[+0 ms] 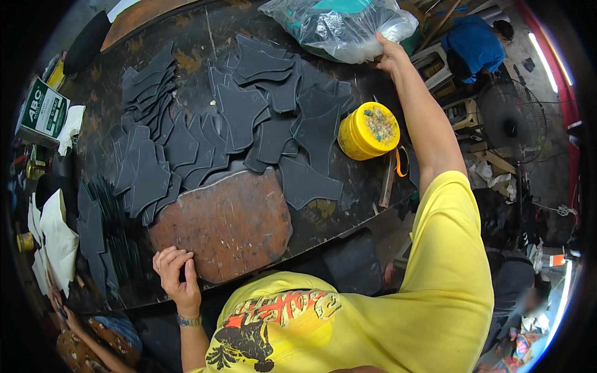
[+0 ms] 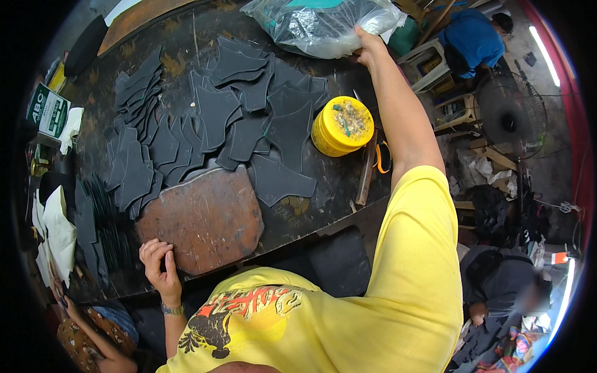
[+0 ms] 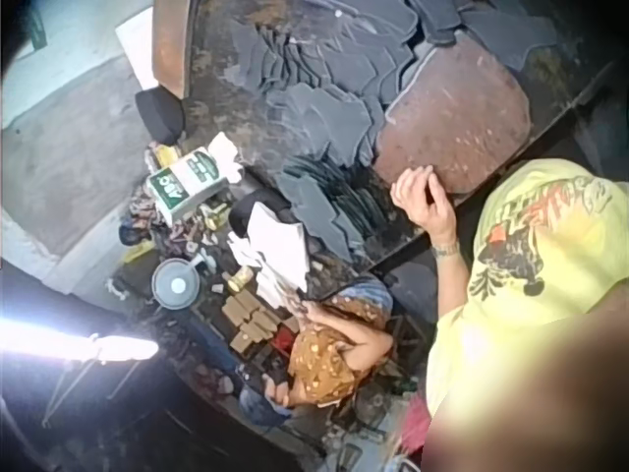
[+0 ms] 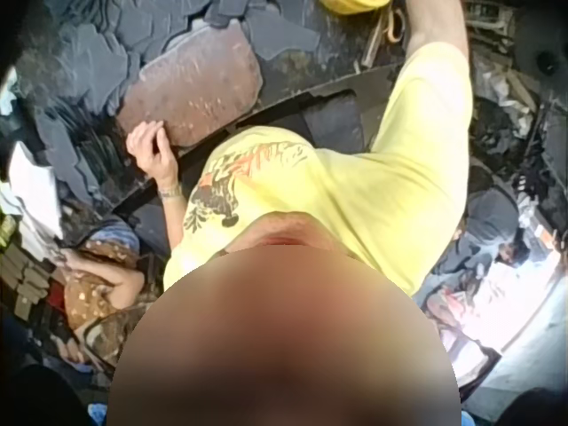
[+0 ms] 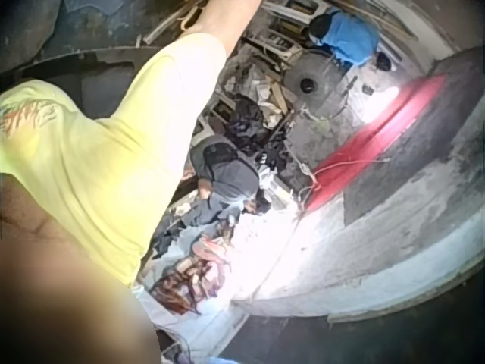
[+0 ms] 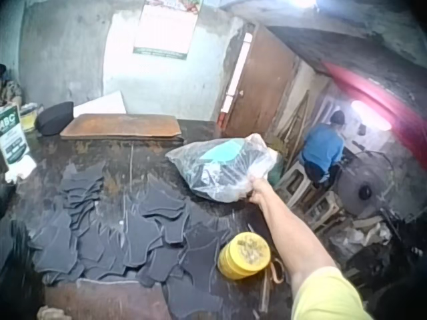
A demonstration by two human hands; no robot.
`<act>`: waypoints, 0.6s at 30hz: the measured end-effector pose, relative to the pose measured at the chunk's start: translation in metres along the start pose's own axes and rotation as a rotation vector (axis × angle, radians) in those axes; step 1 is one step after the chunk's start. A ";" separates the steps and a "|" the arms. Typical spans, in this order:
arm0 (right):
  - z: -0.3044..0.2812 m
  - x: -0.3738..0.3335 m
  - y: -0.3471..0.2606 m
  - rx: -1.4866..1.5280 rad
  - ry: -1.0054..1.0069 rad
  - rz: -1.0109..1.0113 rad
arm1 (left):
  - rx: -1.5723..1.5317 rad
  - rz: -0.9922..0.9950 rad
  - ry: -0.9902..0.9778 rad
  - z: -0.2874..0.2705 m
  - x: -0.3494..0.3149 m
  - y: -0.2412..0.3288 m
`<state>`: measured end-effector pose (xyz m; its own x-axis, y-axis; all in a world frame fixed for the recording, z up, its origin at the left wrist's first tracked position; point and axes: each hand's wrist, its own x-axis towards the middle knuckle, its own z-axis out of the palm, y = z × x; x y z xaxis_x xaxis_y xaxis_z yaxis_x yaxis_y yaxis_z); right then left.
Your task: The person gathers black rubber pieces from a table, aligns them into neat stacks, and places the stacks into a clear plastic bag. The person repeats this process, handling the pieces by hand and organizing them into multiple bundles.
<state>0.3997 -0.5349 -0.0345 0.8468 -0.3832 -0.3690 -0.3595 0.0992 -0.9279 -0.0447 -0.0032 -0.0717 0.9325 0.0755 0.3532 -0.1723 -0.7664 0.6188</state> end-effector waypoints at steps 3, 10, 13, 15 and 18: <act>-0.008 -0.001 -0.001 -0.194 0.032 0.129 | 0.006 0.001 0.001 0.000 -0.001 0.000; 0.001 0.030 0.010 0.049 0.111 0.147 | 0.010 0.012 0.005 0.002 0.000 -0.001; 0.007 0.031 0.009 0.096 0.053 0.079 | 0.015 0.022 0.002 0.001 0.000 -0.001; 0.000 0.015 0.004 0.176 -0.033 0.087 | 0.016 0.033 0.003 0.002 0.000 -0.001; -0.014 -0.036 -0.010 0.194 -0.091 0.037 | 0.004 0.050 0.014 0.002 0.000 -0.002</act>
<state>0.3672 -0.5346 -0.0109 0.8695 -0.2918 -0.3986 -0.3166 0.2902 -0.9031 -0.0437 -0.0034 -0.0745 0.9182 0.0460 0.3934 -0.2173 -0.7718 0.5976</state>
